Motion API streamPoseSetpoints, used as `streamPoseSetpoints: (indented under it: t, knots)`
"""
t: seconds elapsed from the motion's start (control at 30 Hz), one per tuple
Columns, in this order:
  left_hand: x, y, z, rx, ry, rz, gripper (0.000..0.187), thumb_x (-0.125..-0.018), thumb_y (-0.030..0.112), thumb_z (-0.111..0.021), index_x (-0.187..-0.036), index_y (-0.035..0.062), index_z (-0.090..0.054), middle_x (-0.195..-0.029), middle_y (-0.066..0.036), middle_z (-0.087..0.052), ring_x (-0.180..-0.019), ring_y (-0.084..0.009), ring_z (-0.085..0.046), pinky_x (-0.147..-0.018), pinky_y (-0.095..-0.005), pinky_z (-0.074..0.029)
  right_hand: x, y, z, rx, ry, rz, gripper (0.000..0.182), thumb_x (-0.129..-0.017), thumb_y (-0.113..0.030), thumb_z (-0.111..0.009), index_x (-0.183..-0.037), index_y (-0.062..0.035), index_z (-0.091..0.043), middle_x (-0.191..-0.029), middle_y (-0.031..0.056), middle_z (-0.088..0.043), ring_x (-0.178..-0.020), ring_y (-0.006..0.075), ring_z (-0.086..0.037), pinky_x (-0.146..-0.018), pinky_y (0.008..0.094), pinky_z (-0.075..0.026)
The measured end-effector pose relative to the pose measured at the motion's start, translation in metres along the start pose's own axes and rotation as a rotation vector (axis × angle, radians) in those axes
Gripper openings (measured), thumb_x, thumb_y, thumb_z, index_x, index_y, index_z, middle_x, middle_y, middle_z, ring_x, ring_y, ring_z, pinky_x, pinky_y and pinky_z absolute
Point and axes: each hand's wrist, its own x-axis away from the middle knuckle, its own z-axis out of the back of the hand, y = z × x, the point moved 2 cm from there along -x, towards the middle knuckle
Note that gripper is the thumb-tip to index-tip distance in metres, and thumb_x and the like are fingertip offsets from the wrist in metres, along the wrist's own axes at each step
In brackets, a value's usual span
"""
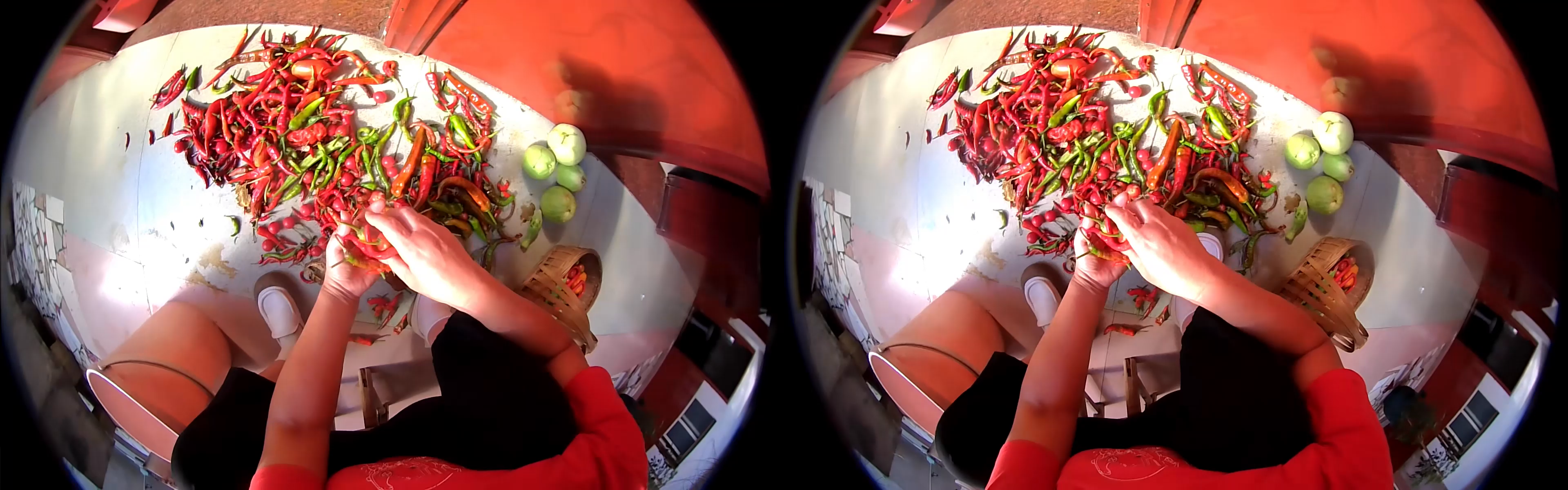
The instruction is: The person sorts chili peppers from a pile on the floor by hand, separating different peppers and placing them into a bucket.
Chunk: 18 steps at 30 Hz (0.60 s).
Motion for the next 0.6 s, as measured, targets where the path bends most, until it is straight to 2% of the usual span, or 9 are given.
streamPoseSetpoints:
  t: [0.23, 0.27, 0.37, 0.4, 0.43, 0.47, 0.53, 0.57, 0.6]
  knots:
    - [0.000, 0.002, -0.008, 0.032, 0.041, 0.105, 0.067, -0.088, 0.057, -0.045, -0.131, 0.0048, -0.045, -0.128, -0.013, -0.052, -0.115, -0.0292, -0.053, -0.096, -0.0442, -0.044, -0.005, 0.005, 0.020, -0.147, -0.065, 0.053, 0.037, -0.076, -0.008, -0.066, -0.111, -0.0086, -0.056, -0.110, 0.0126, -0.057, -0.096, 0.0314, -0.059, -0.080, 0.0372, -0.050]
    - [0.001, 0.001, -0.012, 0.078, 0.047, 0.105, 0.056, -0.090, 0.051, -0.046, -0.123, 0.0067, -0.052, -0.122, -0.013, -0.056, -0.110, -0.0287, -0.055, -0.093, -0.0429, -0.046, -0.005, 0.005, 0.021, -0.125, -0.053, 0.027, 0.029, -0.076, -0.007, -0.068, -0.105, -0.0074, -0.060, -0.109, 0.0095, -0.059, -0.095, 0.0269, -0.061, -0.078, 0.0341, -0.051]
    - [0.000, -0.001, -0.008, 0.120, 0.041, 0.132, 0.056, -0.090, 0.053, -0.045, -0.124, 0.0092, -0.052, -0.121, -0.015, -0.056, -0.111, -0.0315, -0.054, -0.092, -0.0463, -0.047, -0.006, 0.011, 0.036, -0.326, 0.005, 0.010, 0.026, -0.078, -0.005, -0.069, -0.103, -0.0061, -0.062, -0.106, 0.0053, -0.060, -0.087, 0.0177, -0.062, -0.073, 0.0298, -0.051]
    - [0.001, -0.002, -0.019, 0.185, -0.101, 0.184, 0.060, -0.088, 0.058, -0.044, -0.125, 0.0118, -0.052, -0.124, -0.019, -0.054, -0.111, -0.0415, -0.051, -0.090, -0.0544, -0.045, -0.004, 0.020, 0.039, -0.588, 0.079, -0.181, 0.024, -0.079, -0.004, -0.069, -0.102, -0.0048, -0.063, -0.100, 0.0034, -0.061, -0.078, 0.0097, -0.060, -0.070, 0.0248, -0.050]
    - [0.002, 0.003, -0.021, 0.195, -0.215, 0.251, 0.063, -0.086, 0.060, -0.044, -0.125, 0.0119, -0.053, -0.125, -0.020, -0.052, -0.111, -0.0469, -0.049, -0.089, -0.0580, -0.044, -0.007, 0.032, 0.052, -0.433, 0.133, -0.165, 0.023, -0.081, -0.004, -0.067, -0.103, -0.0034, -0.063, -0.092, 0.0037, -0.062, -0.073, 0.0070, -0.058, -0.068, 0.0225, -0.048]
    - [0.004, 0.009, -0.023, 0.196, -0.330, 0.316, 0.065, -0.085, 0.063, -0.044, -0.125, 0.0120, -0.053, -0.127, -0.022, -0.050, -0.111, -0.0523, -0.046, -0.087, -0.0616, -0.043, -0.008, 0.054, 0.055, -0.454, 0.216, -0.322, 0.018, -0.085, -0.005, -0.064, -0.102, -0.0031, -0.063, -0.087, 0.0023, -0.063, -0.076, 0.0058, -0.057, -0.068, 0.0206, -0.047]
    - [0.005, 0.027, -0.035, 0.106, -0.538, 0.410, 0.065, -0.085, 0.062, -0.044, -0.125, 0.0112, -0.054, -0.131, -0.023, -0.046, -0.116, -0.0511, -0.043, -0.089, -0.0603, -0.043, -0.015, 0.113, 0.061, -0.345, 0.350, -0.381, 0.016, -0.087, -0.009, -0.063, -0.100, -0.0013, -0.063, -0.087, 0.0012, -0.063, -0.077, 0.0064, -0.056, -0.069, 0.0213, -0.046]
    - [0.007, 0.049, -0.053, -0.023, -0.593, 0.466, 0.060, -0.089, 0.057, -0.043, -0.126, 0.0104, -0.053, -0.133, -0.022, -0.044, -0.117, -0.0481, -0.044, -0.092, -0.0602, -0.041, -0.016, 0.142, 0.061, -0.277, 0.336, -0.428, 0.019, -0.082, -0.013, -0.065, -0.099, -0.0045, -0.064, -0.091, 0.0098, -0.067, -0.081, 0.0193, -0.064, -0.075, 0.0302, -0.049]
    - [0.017, 0.072, -0.079, -0.083, -0.595, 0.510, 0.054, -0.090, 0.051, -0.045, -0.123, 0.0093, -0.055, -0.130, -0.021, -0.047, -0.115, -0.0424, -0.045, -0.092, -0.0575, -0.041, -0.016, 0.161, 0.059, -0.166, 0.299, -0.481, 0.019, -0.082, -0.013, -0.064, -0.099, -0.0054, -0.065, -0.093, 0.0109, -0.067, -0.085, 0.0223, -0.064, -0.077, 0.0317, -0.049]
